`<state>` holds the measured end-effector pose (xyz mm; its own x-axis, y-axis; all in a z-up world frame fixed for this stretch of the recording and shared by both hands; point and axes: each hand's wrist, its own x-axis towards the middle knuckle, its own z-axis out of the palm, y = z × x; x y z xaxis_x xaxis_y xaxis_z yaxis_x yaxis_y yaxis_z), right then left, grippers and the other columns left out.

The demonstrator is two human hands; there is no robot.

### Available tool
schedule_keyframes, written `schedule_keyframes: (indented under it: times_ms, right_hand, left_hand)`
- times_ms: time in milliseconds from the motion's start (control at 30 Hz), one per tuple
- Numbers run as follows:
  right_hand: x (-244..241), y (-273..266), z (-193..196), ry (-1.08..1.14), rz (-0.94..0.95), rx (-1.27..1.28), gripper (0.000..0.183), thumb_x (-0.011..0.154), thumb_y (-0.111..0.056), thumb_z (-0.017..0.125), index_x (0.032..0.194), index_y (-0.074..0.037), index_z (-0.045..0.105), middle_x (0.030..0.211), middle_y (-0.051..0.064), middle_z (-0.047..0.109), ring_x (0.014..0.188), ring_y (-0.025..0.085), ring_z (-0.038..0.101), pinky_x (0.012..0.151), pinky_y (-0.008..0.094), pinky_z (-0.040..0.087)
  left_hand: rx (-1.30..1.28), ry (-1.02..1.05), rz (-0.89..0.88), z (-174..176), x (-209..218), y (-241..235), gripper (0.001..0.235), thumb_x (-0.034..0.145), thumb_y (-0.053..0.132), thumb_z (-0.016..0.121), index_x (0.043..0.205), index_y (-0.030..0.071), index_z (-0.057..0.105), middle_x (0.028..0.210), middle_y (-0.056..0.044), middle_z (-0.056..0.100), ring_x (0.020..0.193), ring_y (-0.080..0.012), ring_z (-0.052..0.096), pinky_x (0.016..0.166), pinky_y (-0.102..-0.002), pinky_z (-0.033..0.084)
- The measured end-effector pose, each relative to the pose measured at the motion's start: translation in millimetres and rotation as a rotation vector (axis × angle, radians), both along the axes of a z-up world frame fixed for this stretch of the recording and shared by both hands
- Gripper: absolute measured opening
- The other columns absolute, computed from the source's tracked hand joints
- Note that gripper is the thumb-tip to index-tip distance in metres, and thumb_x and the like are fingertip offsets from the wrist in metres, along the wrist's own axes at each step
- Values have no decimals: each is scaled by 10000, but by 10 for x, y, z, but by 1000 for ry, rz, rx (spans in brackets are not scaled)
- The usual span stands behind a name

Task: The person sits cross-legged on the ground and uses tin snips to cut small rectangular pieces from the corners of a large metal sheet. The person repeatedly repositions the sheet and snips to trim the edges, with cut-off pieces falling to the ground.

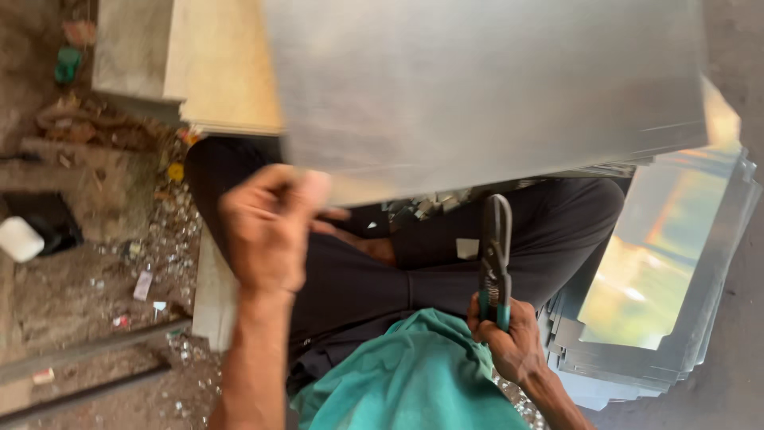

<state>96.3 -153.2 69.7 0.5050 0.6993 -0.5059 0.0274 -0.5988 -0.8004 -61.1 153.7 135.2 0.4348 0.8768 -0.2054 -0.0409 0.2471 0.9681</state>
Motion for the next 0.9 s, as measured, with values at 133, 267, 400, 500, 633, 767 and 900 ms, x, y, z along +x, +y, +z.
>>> schedule_keyframes:
  times_ms: [133, 267, 400, 500, 633, 767, 900]
  right_hand:
    - [-79, 242, 344, 225, 116, -237, 341, 702, -34, 496, 999, 8, 659, 836, 147, 695, 782, 235, 666, 758, 387, 571]
    - [-84, 493, 740, 472, 248, -349, 721, 579, -13, 477, 1287, -69, 604, 1184, 95, 649, 1013, 236, 653, 919, 386, 544]
    - [-211, 720, 742, 567, 183, -333, 783, 552, -17, 476, 1330, -54, 555, 1231, 113, 624, 1123, 238, 613, 970, 387, 520]
    - [-294, 917, 652, 524, 201, -279, 751, 557, -19, 461, 1305, -21, 524, 1170, 119, 607, 1047, 260, 581, 923, 385, 512]
    - [-355, 1091, 688, 429, 245, -203, 759, 552, -29, 459, 1311, -9, 488, 1125, 111, 595, 1028, 241, 565, 905, 362, 511]
    - [-338, 1156, 754, 410, 211, -353, 714, 574, -19, 471, 1287, -16, 516, 1067, 117, 595, 871, 232, 524, 836, 368, 500]
    - [-270, 1180, 729, 299, 253, -379, 554, 573, -19, 494, 1121, -20, 576, 890, 93, 626, 770, 200, 534, 719, 355, 474]
  left_hand:
    - [-244, -142, -9, -262, 195, -358, 136, 945, 117, 754, 916, -15, 739, 781, -76, 741, 687, -147, 737, 544, -245, 584]
    - [-317, -235, 52, -429, 116, -401, 160, 908, 88, 752, 1019, -23, 721, 835, -97, 761, 740, -148, 753, 596, -269, 622]
    - [-296, -215, -88, -428, 44, -388, 171, 972, 107, 699, 1055, -38, 735, 905, -115, 792, 780, -140, 772, 703, -260, 652]
    - [-283, -230, -103, -418, 41, -355, 159, 999, 90, 691, 1033, -59, 735, 912, -128, 793, 792, -141, 774, 736, -262, 654]
    - [-212, -177, -113, -401, 51, -298, 149, 990, 76, 705, 1027, -63, 745, 876, -111, 784, 773, -108, 755, 724, -228, 630]
    - [-219, -124, -109, -418, 33, -286, 141, 981, 56, 727, 1032, -72, 757, 828, -106, 768, 730, -80, 691, 665, -191, 554]
    - [-186, -131, -133, -419, 22, -255, 127, 979, 52, 720, 1022, -63, 753, 829, -95, 774, 730, -90, 732, 666, -198, 595]
